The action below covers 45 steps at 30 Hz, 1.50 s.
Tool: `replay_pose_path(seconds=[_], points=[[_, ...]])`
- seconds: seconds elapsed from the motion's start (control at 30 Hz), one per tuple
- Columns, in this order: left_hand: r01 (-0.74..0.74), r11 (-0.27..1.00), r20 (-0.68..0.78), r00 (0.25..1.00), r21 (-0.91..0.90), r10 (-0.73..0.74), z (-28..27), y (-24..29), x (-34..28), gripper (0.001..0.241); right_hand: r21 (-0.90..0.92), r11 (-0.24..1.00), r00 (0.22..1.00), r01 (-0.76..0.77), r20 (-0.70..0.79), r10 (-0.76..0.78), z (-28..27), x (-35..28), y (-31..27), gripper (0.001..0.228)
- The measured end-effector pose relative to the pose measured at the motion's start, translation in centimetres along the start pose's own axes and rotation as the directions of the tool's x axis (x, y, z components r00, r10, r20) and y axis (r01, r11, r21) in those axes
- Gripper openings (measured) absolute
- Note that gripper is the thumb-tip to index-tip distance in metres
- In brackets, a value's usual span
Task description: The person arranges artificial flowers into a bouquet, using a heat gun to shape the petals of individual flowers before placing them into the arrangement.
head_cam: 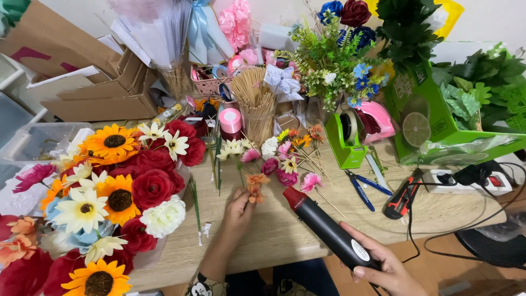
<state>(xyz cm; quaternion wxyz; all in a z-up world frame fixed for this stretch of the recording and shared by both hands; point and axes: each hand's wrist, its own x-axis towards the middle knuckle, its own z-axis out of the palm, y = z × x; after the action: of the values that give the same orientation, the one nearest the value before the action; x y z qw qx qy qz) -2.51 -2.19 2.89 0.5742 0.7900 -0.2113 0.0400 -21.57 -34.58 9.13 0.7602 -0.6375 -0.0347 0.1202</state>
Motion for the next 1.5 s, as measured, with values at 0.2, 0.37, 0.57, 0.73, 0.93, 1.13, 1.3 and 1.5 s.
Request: replay_pose_path(seconds=[0.2,0.37,0.57,0.73,0.93,1.13,1.3,1.5], points=[[0.317,0.884,-0.022,0.938,-0.344,-0.345,0.2,2.2,-0.5,0.03,-0.072,0.992,0.993,-0.103,-0.058,0.099,-0.6,-0.2,-0.1,0.089],[0.085,0.86,-0.043,0.991,-0.504,-0.124,1.2,-1.0,-0.6,0.022,-0.076,0.98,0.983,-0.185,-0.013,0.184,-0.2,-0.1,-1.3,0.086],[0.308,0.858,0.031,0.945,-0.411,-0.325,1.0,2.2,-0.9,0.026,-0.119,0.983,0.99,-0.14,0.014,0.143,0.6,1.6,-1.3,0.087],[0.189,0.869,-0.016,0.975,-0.457,-0.22,1.8,-0.6,-0.9,0.023,-0.162,0.984,0.994,-0.072,0.066,0.084,0.5,1.8,-1.6,0.083],[0.307,0.875,0.047,0.949,-0.375,-0.313,1.1,2.5,-1.2,0.014,-0.156,0.981,0.992,-0.116,0.03,0.122,1.6,2.7,-2.1,0.083],[0.388,0.701,0.054,0.893,-0.598,-0.447,1.1,2.3,-1.1,0.009,-0.18,0.984,1.0,-0.015,-0.012,0.013,1.3,2.2,-0.5,0.083],[0.523,0.448,0.101,0.724,-0.726,-0.682,-0.2,6.4,0.3,0.014,-0.191,0.974,0.986,-0.122,-0.134,0.097,1.7,1.3,1.1,0.089],[0.444,0.306,0.143,0.73,-0.842,-0.668,0.9,5.9,0.4,0.004,-0.041,0.992,0.986,-0.118,-0.125,0.112,3.5,1.3,1.7,0.091]])
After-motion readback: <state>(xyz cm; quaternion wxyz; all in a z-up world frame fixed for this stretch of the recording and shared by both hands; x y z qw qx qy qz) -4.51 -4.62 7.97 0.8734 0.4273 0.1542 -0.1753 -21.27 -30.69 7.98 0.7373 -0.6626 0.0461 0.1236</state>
